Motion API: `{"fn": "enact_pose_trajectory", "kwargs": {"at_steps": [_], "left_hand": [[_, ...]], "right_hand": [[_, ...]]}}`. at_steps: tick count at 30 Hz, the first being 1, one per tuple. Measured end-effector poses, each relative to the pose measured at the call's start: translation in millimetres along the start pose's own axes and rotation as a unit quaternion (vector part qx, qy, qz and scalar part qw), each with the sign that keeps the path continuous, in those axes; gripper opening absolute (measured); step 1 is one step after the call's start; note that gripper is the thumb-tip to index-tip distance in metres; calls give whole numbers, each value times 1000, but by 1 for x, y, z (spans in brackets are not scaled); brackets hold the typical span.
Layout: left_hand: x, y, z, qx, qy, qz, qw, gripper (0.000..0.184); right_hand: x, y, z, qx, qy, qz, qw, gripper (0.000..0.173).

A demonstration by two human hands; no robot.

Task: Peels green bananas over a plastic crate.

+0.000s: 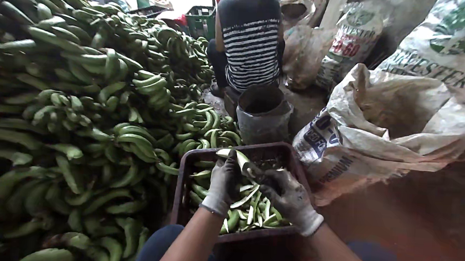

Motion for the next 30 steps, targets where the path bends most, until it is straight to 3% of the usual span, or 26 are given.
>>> {"fn": "enact_pose_trajectory", "kwargs": {"at_steps": [5,8,14,19,21,24,28,30], "left_hand": [[15,-2,-11,-28,95,-27,995,44],[24,0,-14,-75,161,-38,983,42],[36,-7,-46,-183,347,-1,920,35],[32,-2,-50,-235,398,-25,886,37],[34,-2,-51,-222,389,-7,894,42],[38,-4,-43,-146,329,20,933,51],[26,2,-19,-81,208,26,974,42],[23,-1,-15,-42,206,99,973,44]], "right_hand": [[4,8,6,-77,2,-7,997,51],[-5,6,12,-82,-3,2,997,50],[-18,-18,33,-5,79,26,997,51],[-20,-30,37,42,107,-31,993,56],[-25,-49,42,113,104,-96,983,57],[-39,-55,42,164,48,-84,982,54],[-38,-29,23,109,-28,-36,993,59],[-31,-15,13,60,-38,-25,997,57]]}}
Point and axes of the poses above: each hand's wrist, its own z-axis towards the middle knuckle, its own x-axis out of the palm, y = z × x, the point moved 7 cm from there along z, towards the middle knuckle, and after that the axes turned 7 degrees about x, right-handed, at the moved point
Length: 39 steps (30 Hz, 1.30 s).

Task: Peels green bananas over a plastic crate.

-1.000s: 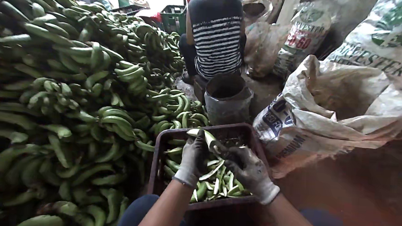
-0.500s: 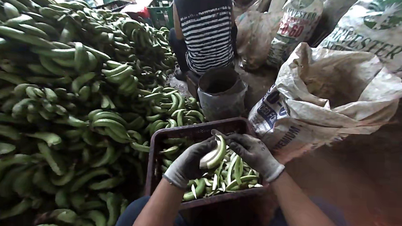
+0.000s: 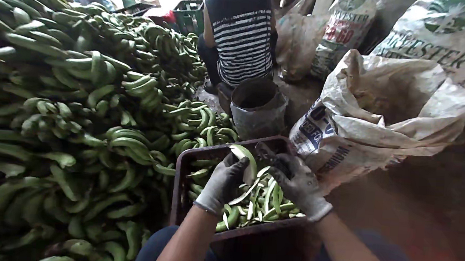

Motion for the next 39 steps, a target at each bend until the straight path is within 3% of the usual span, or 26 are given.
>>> {"fn": "enact_pose_trajectory", "kwargs": {"at_steps": [2,4,7,11,16,20,22,28,31,35,39], "left_hand": [[4,-5,0,35,44,107,993,51],[9,-3,-3,33,51,131,989,49],[5,4,-2,-7,-1,16,1000,44],[-1,3,-1,-24,-109,-216,970,30],[-1,5,-5,-18,-86,-312,946,38],[4,-5,-9,-46,-39,-215,975,34],[5,-11,-8,-61,26,-167,984,32],[18,-16,-21,-66,196,-130,970,28],[25,-21,-26,-48,213,-107,970,39],[28,-23,-29,-44,189,-23,981,39],[28,-12,-28,-72,224,30,971,57]], "right_hand": [[4,8,-4,-24,19,-44,999,56],[5,1,3,39,76,-108,990,55],[-4,-17,11,92,65,-126,986,56],[-3,-6,-3,-4,10,-26,1000,60],[25,18,-20,-99,43,-2,994,54],[23,21,-12,-140,39,-12,989,53],[18,23,-12,-172,31,-17,984,52],[11,20,-7,-176,28,-10,984,54],[3,19,-4,-159,63,2,985,57],[2,20,-8,-152,86,16,985,57],[9,-9,16,-42,116,-26,992,58]]}}
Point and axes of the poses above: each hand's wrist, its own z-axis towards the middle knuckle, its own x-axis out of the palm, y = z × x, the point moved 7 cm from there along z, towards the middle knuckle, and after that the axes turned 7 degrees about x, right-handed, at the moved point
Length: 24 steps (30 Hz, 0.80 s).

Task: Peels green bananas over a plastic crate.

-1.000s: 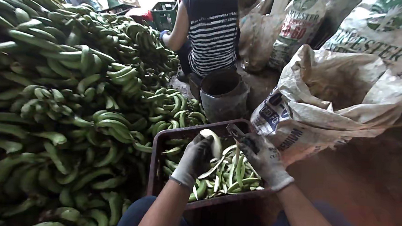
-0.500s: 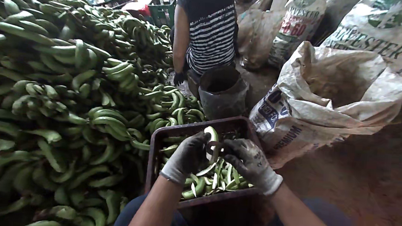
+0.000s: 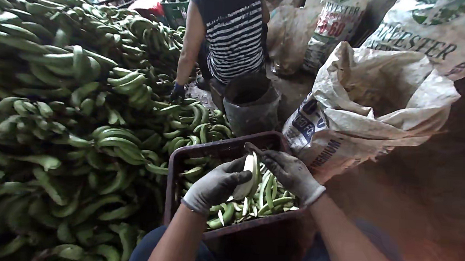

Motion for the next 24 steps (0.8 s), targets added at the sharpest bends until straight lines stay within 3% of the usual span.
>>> {"fn": "enact_pose_trajectory", "kwargs": {"at_steps": [3,5,10,13,15,20,24], "left_hand": [[-3,3,7,18,-31,-20,999,55],[-14,5,12,54,-79,-74,993,49],[-33,13,18,87,-185,-257,945,38],[-36,20,16,82,-177,-327,925,43],[-31,17,15,75,-146,-309,937,43],[-11,-3,5,66,-18,-135,988,33],[-1,-8,-3,32,-18,-81,996,53]], "right_hand": [[-6,-17,12,74,-14,-30,997,59],[-10,-14,8,80,-35,-26,996,64],[-6,14,-17,-25,-105,45,993,55],[10,27,-25,-95,-89,29,991,54],[14,28,-24,-103,-77,25,991,53],[2,25,-14,-89,-86,50,991,48],[-7,17,-13,-71,-83,65,992,51]]}}
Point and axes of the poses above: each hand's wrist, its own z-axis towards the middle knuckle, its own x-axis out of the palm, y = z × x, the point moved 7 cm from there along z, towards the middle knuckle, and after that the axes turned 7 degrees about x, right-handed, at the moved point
